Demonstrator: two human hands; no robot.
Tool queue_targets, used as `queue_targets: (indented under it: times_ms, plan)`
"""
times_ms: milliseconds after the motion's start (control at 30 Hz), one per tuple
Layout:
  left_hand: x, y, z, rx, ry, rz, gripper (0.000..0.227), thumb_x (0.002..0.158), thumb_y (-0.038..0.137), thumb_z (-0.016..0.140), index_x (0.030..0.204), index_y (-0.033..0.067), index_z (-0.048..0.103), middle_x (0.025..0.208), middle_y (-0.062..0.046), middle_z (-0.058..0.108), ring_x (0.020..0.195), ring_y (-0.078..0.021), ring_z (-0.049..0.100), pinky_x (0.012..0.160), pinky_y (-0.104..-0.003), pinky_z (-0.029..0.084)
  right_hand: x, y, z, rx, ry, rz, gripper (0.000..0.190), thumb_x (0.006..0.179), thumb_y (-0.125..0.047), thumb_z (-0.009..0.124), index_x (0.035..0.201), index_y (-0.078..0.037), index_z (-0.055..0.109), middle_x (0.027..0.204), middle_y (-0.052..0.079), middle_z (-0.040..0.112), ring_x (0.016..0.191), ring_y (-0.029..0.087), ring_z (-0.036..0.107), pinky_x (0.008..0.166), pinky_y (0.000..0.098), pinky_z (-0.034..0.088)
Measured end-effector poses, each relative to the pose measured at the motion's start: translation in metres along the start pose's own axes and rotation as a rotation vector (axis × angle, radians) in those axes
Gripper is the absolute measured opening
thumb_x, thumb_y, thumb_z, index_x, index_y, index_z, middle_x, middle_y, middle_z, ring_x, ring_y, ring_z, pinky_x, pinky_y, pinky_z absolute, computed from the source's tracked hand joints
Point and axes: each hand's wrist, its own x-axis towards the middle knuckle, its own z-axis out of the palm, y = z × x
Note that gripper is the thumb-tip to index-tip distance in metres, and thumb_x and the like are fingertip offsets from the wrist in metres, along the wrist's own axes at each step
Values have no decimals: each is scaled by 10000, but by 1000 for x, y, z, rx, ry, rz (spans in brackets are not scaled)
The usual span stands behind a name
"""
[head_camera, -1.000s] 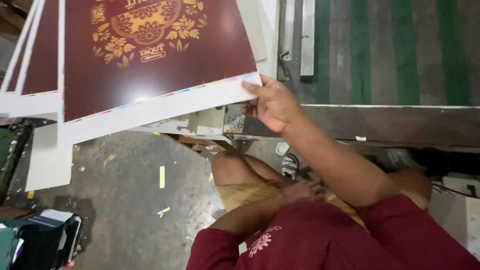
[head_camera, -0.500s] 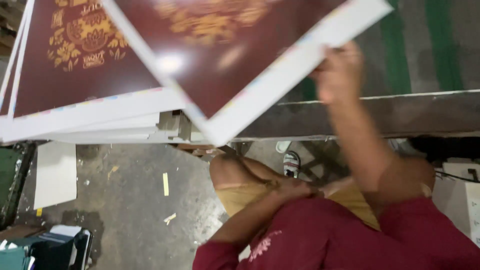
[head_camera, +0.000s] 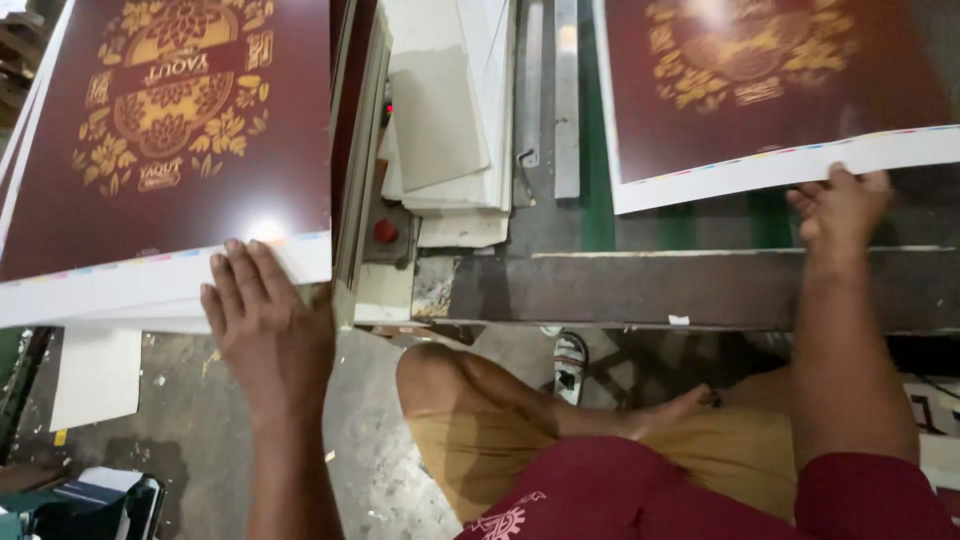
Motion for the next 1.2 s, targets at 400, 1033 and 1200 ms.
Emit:
queue_targets:
  times_ms: [400,1033,1200]
  plan:
    - [17,-4,-33,60,11,149,112,1012,76,635,1082,44,716,1147,-125,777,1069,-276,772,857,-388,612,131,45,131,-120,-132,279,292,1072,-122,472,1339,-7,497,1069,187,755,882,320,787,600,375,627]
    - [54,107,-55,-725,315,6,160,987,39,722,1144,51,699,957,-149,734,852,-281,748,769,-400,575,-285,-99,232,-145,-963,-254,462,987,-104,662,1427,-40,536,1229,133,710,1028,200,721,788,333,626]
    - [46,220,-34,-1024,328,275,516,847,-19,696,1349,-62,583,1283,-289,655,1106,-423,722,918,-448,621,-305,-59,218,-772,-1032,-654,602,902,-218,766,1395,-24,480,1246,189,640,1107,319,654,890,463,573]
